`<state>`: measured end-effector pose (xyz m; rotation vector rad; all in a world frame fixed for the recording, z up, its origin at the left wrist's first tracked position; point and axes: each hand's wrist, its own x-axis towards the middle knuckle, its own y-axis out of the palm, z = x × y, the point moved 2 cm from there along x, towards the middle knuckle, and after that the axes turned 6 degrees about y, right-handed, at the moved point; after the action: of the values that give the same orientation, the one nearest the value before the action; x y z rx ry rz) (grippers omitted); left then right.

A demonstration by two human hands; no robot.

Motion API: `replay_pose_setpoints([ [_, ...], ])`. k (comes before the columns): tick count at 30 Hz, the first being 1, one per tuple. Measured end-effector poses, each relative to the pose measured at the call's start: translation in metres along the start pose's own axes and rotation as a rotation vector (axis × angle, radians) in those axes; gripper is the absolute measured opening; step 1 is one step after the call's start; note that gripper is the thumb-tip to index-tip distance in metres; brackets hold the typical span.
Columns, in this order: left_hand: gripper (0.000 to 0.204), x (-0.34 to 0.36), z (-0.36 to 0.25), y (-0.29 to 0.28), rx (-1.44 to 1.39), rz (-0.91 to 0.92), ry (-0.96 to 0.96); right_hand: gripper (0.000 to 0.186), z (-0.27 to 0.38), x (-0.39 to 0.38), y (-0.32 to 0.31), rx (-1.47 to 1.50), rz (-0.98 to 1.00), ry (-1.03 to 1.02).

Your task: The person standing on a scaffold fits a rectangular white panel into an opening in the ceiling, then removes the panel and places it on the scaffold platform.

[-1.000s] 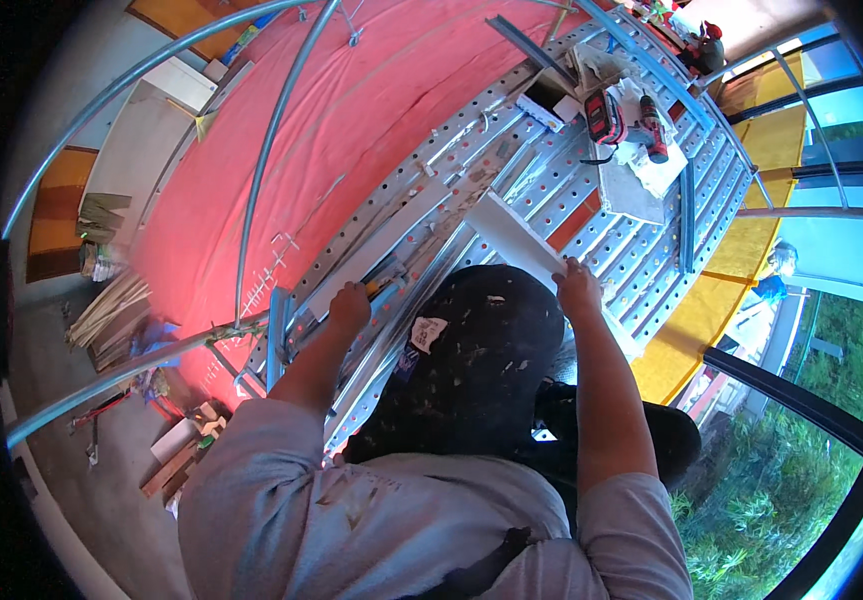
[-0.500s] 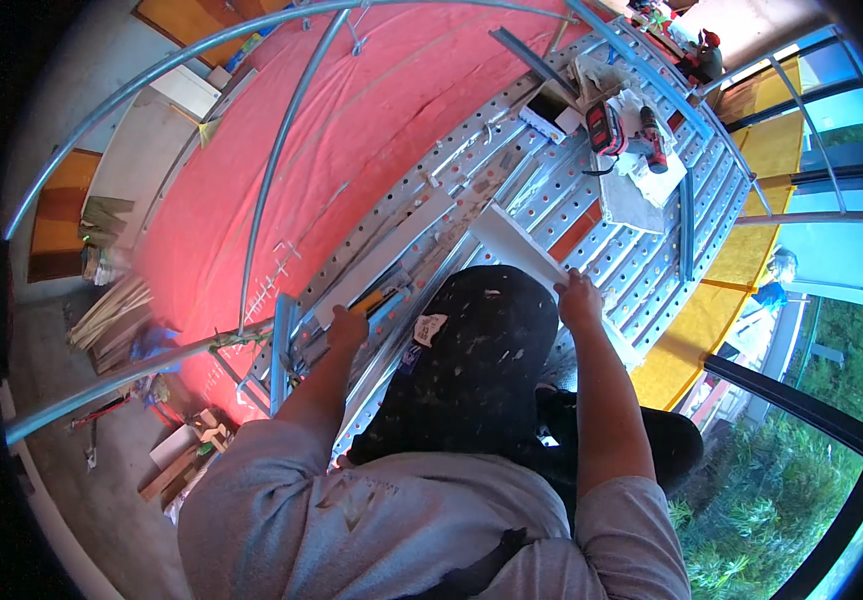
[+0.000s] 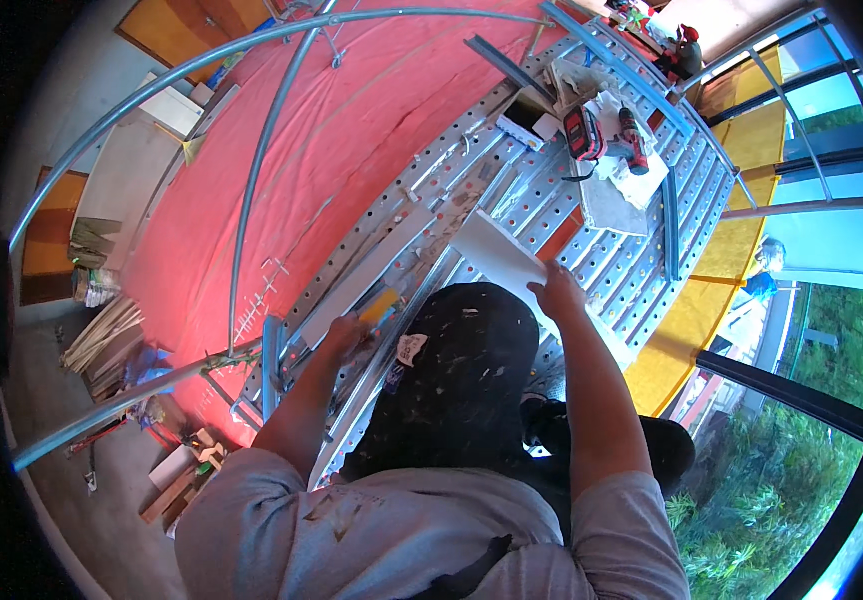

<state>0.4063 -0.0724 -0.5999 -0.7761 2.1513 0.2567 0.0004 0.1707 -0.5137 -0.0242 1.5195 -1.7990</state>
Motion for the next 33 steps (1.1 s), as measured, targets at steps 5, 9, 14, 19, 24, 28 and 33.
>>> replay_pose_setpoints([
  [5, 0.044, 0.016, -0.086, 0.071, 0.398, -0.214, 0.403, 0.066, 0.016, 0.006, 0.000, -0.104, -0.013, 0.160],
  [9, 0.052, 0.032, -0.131, 0.112, 0.545, -0.259, 0.459, 0.055, 0.015, 0.003, -0.001, -0.135, -0.024, 0.247],
  [14, 0.047, 0.041, -0.146, 0.133, 0.685, -0.190, 0.480, 0.039, 0.016, 0.003, 0.000, -0.100, -0.052, 0.223],
  [19, 0.040, 0.048, -0.148, 0.139, 0.705, -0.128, 0.322, 0.038, 0.021, -0.002, -0.002, -0.148, -0.063, 0.228],
  [24, 0.036, 0.042, -0.156, 0.147, 0.769, -0.097, 0.450, 0.037, 0.023, -0.002, -0.002, -0.176, -0.059, 0.239],
  [28, 0.035, 0.036, -0.168, 0.150, 0.824, -0.090, 0.389, 0.037, 0.022, -0.005, 0.000, -0.162, -0.085, 0.245],
  [33, 0.036, 0.039, -0.170, 0.150, 0.847, -0.056, 0.383, 0.036, 0.023, -0.007, 0.004, -0.145, -0.109, 0.231],
])
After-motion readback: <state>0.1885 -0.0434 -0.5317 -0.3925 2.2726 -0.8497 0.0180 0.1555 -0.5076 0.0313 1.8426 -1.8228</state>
